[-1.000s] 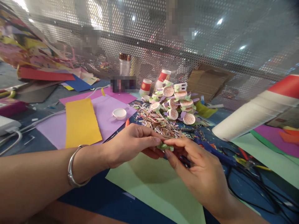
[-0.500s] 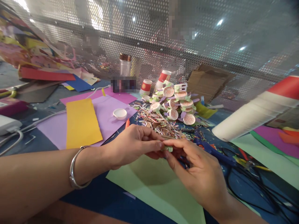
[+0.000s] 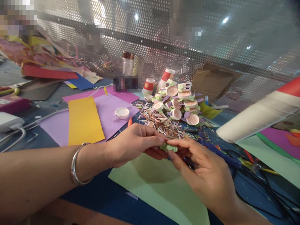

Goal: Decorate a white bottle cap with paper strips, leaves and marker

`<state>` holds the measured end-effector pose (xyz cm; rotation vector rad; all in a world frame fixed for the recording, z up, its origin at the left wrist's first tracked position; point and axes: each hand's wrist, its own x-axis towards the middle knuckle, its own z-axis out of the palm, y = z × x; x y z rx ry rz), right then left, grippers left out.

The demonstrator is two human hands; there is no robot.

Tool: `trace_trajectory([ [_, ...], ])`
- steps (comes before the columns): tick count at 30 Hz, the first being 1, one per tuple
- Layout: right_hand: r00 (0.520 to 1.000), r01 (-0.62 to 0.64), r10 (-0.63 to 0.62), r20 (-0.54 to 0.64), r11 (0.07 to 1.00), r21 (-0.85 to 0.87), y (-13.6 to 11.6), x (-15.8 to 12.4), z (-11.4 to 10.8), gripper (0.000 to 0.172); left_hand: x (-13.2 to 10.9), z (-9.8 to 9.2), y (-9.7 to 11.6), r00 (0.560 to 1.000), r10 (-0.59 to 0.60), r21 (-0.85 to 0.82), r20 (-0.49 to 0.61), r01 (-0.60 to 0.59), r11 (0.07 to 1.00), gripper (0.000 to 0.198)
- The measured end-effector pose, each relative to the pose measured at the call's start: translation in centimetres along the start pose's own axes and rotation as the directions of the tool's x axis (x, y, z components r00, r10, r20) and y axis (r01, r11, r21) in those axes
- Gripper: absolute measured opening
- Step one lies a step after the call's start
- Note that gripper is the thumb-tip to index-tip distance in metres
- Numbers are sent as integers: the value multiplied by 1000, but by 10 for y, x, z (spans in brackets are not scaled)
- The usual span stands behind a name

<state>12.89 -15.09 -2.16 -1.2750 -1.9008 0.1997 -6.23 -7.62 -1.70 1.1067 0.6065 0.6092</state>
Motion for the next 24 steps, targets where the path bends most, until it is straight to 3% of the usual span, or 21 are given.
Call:
trace_trajectory([
  [18, 998, -66, 66, 8, 995, 70, -3, 1, -3, 14, -2, 1, 7, 997, -60, -112, 48, 65, 992, 21],
  [24, 997, -74, 70, 34, 990, 122, -3, 1, -2, 18, -3, 2, 5, 999, -45, -63, -4, 44, 997, 27],
])
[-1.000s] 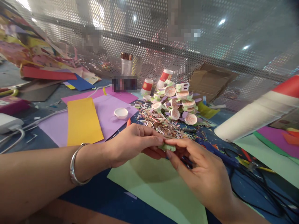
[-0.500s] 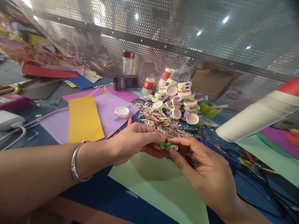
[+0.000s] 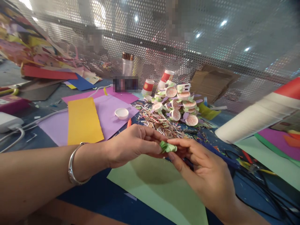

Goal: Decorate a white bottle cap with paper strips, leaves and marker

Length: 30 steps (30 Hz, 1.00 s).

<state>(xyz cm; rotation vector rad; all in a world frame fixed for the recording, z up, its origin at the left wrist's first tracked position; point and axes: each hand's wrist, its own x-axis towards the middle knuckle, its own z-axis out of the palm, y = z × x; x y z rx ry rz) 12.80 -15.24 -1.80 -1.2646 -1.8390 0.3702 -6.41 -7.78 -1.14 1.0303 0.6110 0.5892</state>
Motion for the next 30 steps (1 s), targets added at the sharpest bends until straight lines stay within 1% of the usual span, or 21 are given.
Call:
trace_trajectory([
  [4, 1000, 19, -18, 10, 999, -47, 1, 0, 0, 19, 0, 2, -1, 999, 16, 24, -28, -15, 1000, 21],
  [8, 999, 43, -42, 19, 996, -83, 3, -1, 1, 22, 1, 5, -2, 998, 21, 50, -54, -18, 999, 20],
  [15, 989, 143, -146, -3, 972, -184, 3, -2, 4, 21, 1, 6, -5, 996, 63, 152, -60, -53, 987, 22],
  [21, 985, 162, -170, -20, 963, -213, 3, -1, 4, 21, 0, 8, -3, 996, 53, 118, -78, -43, 992, 19],
  [25, 986, 157, -166, -20, 962, -223, 3, -1, 4, 21, 1, 8, -5, 996, 56, 79, -62, -51, 996, 18],
  [30, 988, 146, -154, -23, 964, -220, 3, 0, 5, 18, 2, 7, -7, 998, 53, 98, -46, -49, 994, 19],
])
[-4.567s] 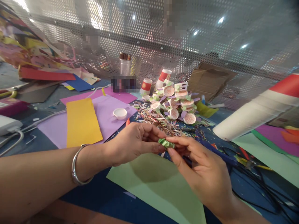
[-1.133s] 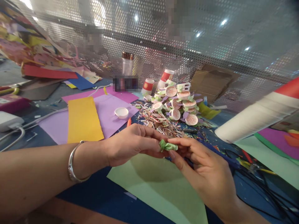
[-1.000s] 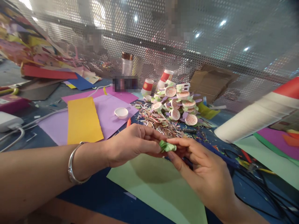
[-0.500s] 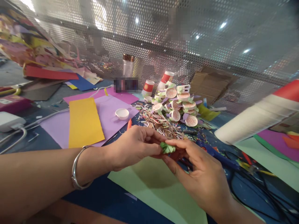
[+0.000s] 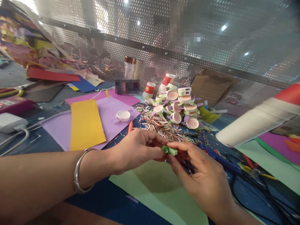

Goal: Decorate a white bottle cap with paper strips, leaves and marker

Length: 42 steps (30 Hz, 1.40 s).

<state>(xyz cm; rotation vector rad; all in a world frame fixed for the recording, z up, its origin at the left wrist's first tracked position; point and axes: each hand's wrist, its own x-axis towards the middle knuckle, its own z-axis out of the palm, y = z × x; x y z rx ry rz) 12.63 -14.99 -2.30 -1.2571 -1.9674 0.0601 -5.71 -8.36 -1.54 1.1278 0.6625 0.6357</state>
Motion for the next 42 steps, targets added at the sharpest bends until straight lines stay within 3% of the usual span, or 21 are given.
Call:
trace_trajectory([
  [8, 999, 27, -28, -18, 999, -43, -2, 0, -1, 18, -2, -1, -3, 992, 94, 119, 79, -103, 987, 30],
  [14, 1000, 14, -14, -1, 999, -47, -2, 1, 0, 18, -3, -1, -6, 965, 258, 428, 48, -253, 868, 31],
  [19, 1000, -2, 3, 11, 999, -47, -4, 2, 1, 16, 0, -2, -9, 941, 337, 509, 29, -304, 805, 22],
  [25, 996, -87, 86, 34, 996, 26, -2, 2, 0, 15, 6, -8, -4, 921, 389, 552, -6, -322, 770, 11],
  [29, 989, -145, 146, -22, 988, 46, 0, 4, -7, 14, 11, -18, 2, 903, 427, 649, -46, -298, 700, 9],
  [34, 983, -173, 173, -69, 985, 10, 5, 6, -15, 12, 19, -24, 1, 919, 393, 724, 14, -280, 630, 12],
  [42, 989, -139, 139, -44, 990, 12, 6, 4, -19, 8, 15, -19, 3, 932, 359, 862, 60, -230, 453, 20],
])
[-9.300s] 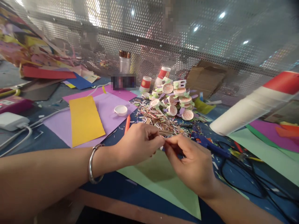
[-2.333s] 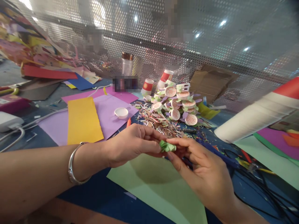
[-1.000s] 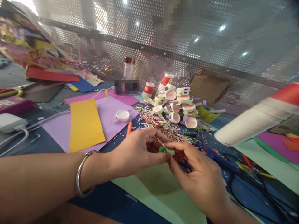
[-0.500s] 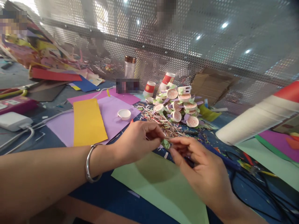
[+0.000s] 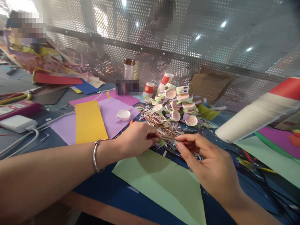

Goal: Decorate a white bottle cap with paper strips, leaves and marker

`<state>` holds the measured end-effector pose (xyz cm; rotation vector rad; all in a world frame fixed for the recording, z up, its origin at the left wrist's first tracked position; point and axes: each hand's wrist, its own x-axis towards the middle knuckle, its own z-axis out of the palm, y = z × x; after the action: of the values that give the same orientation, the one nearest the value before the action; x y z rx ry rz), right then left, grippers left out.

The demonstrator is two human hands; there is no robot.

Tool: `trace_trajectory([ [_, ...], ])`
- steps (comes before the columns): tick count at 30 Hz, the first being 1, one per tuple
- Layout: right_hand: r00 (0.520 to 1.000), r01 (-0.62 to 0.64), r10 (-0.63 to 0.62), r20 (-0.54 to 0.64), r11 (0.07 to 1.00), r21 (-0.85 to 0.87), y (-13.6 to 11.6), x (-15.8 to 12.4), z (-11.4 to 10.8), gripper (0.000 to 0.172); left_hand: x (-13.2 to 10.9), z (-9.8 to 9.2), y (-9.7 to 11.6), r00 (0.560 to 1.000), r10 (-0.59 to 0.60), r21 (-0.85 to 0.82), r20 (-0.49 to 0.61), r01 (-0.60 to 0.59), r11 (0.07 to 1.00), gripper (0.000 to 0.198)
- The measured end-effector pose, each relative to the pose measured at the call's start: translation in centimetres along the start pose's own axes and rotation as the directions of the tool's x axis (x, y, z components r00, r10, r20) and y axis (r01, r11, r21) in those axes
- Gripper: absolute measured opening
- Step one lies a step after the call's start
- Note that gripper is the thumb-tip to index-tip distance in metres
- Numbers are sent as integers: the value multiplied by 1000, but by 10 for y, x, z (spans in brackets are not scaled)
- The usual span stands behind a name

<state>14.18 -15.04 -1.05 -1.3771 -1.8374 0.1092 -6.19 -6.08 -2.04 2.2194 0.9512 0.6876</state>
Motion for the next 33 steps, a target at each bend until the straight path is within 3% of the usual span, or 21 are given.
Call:
trace_trajectory([
  [7, 1000, 16, -17, 25, 1000, 13, 3, 0, 1, 7, 0, -2, 3, 992, 46, 31, 118, -50, 998, 24],
  [11, 999, 13, -14, 45, 1000, 15, 4, 1, 1, 7, -1, -2, 4, 984, 119, 54, 129, -127, 990, 26],
  [15, 999, 18, -18, 51, 1000, 9, 4, 2, 0, 6, -3, -4, 6, 988, 102, 44, 113, -107, 993, 34],
  [18, 999, 11, -12, 45, 1000, 8, 5, 3, -1, 6, -3, -12, 6, 994, 107, 86, 24, -109, 990, 31],
  [23, 999, -11, 10, 39, 1000, 11, 7, 3, -4, 6, -2, -38, 3, 964, 89, 201, -249, -39, 979, 21],
  [25, 999, -14, 13, 49, 1000, 13, 8, 3, -5, 7, -2, -48, 2, 967, 58, 271, -247, 11, 962, 19],
  [29, 996, -12, 12, 90, 1000, 8, 8, 3, -7, 10, -5, -61, 3, 991, 4, 434, -136, 56, 899, 18],
  [33, 995, -31, 30, 99, 1000, 5, 6, 4, -7, 14, -7, -78, 5, 983, -17, 542, -183, 115, 832, 25],
])
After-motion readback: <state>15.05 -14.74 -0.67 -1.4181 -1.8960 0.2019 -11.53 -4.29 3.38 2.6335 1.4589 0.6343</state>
